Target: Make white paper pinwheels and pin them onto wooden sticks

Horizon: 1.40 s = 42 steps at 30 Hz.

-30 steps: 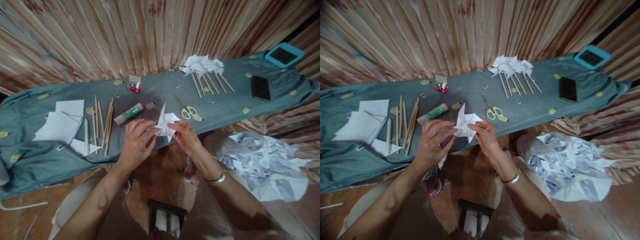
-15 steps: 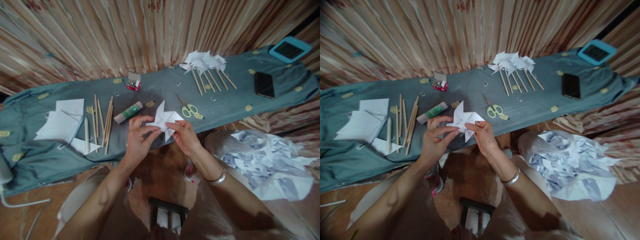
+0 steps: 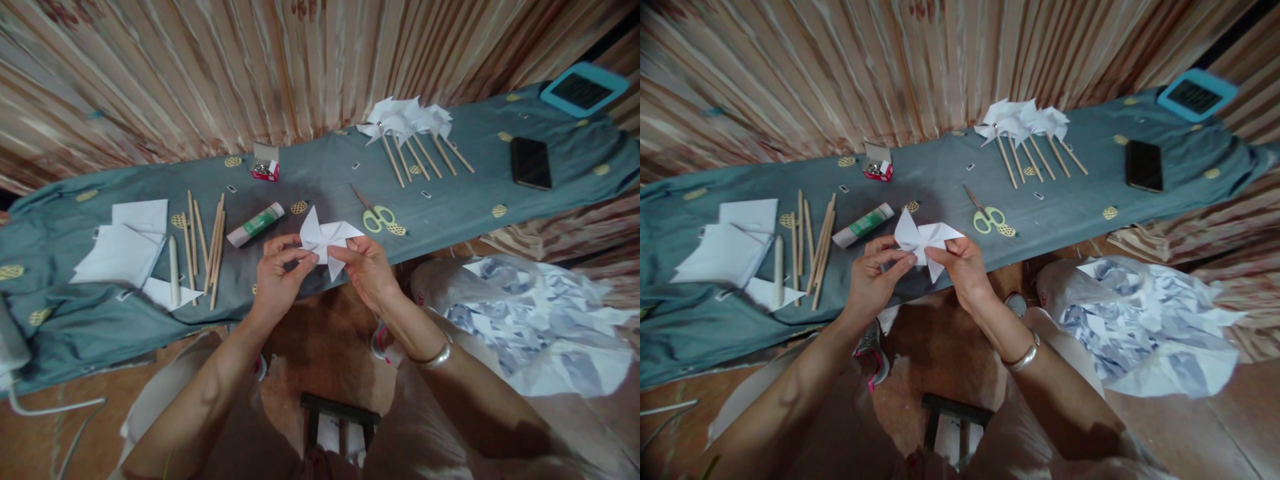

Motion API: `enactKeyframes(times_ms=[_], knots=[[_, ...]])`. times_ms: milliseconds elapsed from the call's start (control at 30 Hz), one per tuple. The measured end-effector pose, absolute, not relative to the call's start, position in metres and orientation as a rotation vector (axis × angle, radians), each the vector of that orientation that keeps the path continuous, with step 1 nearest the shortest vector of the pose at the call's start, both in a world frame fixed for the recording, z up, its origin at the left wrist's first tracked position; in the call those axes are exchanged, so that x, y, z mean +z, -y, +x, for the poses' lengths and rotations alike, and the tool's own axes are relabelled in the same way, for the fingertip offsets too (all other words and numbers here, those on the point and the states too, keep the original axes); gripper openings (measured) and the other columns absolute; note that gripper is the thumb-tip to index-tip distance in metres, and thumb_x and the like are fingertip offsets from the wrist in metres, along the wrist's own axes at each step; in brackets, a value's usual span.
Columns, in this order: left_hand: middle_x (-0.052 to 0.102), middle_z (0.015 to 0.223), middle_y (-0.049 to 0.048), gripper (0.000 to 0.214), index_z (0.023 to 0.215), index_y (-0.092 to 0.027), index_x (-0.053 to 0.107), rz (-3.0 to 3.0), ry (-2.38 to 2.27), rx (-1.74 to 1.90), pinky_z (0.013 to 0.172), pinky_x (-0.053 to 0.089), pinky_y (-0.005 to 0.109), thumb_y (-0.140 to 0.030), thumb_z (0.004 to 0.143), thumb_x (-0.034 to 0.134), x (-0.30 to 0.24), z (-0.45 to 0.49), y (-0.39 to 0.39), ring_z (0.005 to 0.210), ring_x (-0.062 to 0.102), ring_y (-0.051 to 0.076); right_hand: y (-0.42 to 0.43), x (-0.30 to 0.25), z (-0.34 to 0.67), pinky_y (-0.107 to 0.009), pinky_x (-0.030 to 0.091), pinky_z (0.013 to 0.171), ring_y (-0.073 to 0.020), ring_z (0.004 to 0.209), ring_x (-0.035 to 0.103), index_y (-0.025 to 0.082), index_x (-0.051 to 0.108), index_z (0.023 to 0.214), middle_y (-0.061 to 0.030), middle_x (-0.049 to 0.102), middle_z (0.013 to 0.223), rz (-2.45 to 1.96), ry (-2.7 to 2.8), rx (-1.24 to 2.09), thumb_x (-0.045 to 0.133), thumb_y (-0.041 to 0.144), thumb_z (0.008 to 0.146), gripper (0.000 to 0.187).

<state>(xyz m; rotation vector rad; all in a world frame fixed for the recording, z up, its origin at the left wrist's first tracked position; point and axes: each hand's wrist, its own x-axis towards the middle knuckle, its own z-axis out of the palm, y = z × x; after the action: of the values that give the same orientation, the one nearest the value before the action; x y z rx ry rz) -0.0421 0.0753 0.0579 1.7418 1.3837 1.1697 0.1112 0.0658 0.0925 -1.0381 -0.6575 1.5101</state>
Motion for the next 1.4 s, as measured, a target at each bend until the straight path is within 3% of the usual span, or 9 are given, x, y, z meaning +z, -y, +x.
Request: enactKeyframes(times_ms=[167, 700, 933, 1067, 1233, 1400], knots=[[0.068, 0.099, 0.0043, 0.011, 0.076, -0.024, 0.077, 1.714, -1.387, 1.143, 0.096, 0.045, 0.042, -0.034, 0.077, 0.073, 0.057, -0.042, -0.076, 0.102, 0.060, 0.022, -0.066, 0.093, 0.111, -0.035, 0.053, 0.082, -0.0211, 0.078, 0.068, 0.022, 0.067, 0.074, 0.0004, 0.073, 0.077, -1.075, 0.691, 1.514, 0.083, 0.036, 0.055, 0.028], [0.067, 0.096, 0.0038, 0.008, 0.073, -0.022, 0.075, 1.654, -1.407, 1.132, 0.095, 0.045, 0.041, -0.029, 0.076, 0.073, 0.058, -0.040, -0.077, 0.102, 0.061, 0.022, -0.065, 0.091, 0.111, -0.030, 0.051, 0.074, -0.0156, 0.066, 0.062, 0.023, 0.068, 0.068, 0.0038, 0.068, 0.067, -1.038, 0.722, 1.510, 0.084, 0.032, 0.056, 0.021], [0.067, 0.096, 0.0042, 0.009, 0.071, -0.022, 0.074, 1.630, -1.393, 1.118, 0.096, 0.044, 0.040, -0.029, 0.076, 0.072, 0.061, -0.039, -0.075, 0.102, 0.060, 0.022, -0.066, 0.089, 0.111, -0.030, 0.050, 0.066, -0.0158, 0.061, 0.058, 0.024, 0.060, 0.057, 0.0054, 0.057, 0.054, -1.067, 0.699, 1.479, 0.085, 0.033, 0.052, 0.027], [0.068, 0.097, 0.0045, 0.009, 0.070, -0.022, 0.074, 1.569, -1.380, 1.120, 0.096, 0.043, 0.039, -0.030, 0.074, 0.072, 0.062, -0.038, -0.074, 0.103, 0.059, 0.023, -0.066, 0.087, 0.111, -0.029, 0.049, 0.066, -0.0140, 0.059, 0.057, 0.022, 0.058, 0.054, 0.0046, 0.062, 0.058, -1.075, 0.705, 1.482, 0.085, 0.034, 0.051, 0.030], [0.067, 0.095, 0.0050, 0.010, 0.069, -0.023, 0.074, 1.524, -1.345, 1.149, 0.096, 0.042, 0.040, -0.032, 0.071, 0.074, 0.061, -0.036, -0.074, 0.103, 0.059, 0.024, -0.067, 0.084, 0.111, -0.031, 0.050, 0.072, -0.0162, 0.065, 0.063, 0.021, 0.067, 0.072, 0.0030, 0.069, 0.066, -1.077, 0.702, 1.506, 0.084, 0.036, 0.053, 0.030], [0.067, 0.097, 0.0048, 0.017, 0.073, -0.021, 0.073, 1.594, -1.323, 1.192, 0.095, 0.044, 0.037, -0.037, 0.070, 0.077, 0.071, -0.039, -0.076, 0.097, 0.062, 0.021, -0.069, 0.084, 0.115, -0.030, 0.052, 0.072, -0.0158, 0.065, 0.064, 0.023, 0.065, 0.083, 0.0053, 0.071, 0.070, -1.090, 0.631, 1.495, 0.085, 0.028, 0.050, 0.039]])
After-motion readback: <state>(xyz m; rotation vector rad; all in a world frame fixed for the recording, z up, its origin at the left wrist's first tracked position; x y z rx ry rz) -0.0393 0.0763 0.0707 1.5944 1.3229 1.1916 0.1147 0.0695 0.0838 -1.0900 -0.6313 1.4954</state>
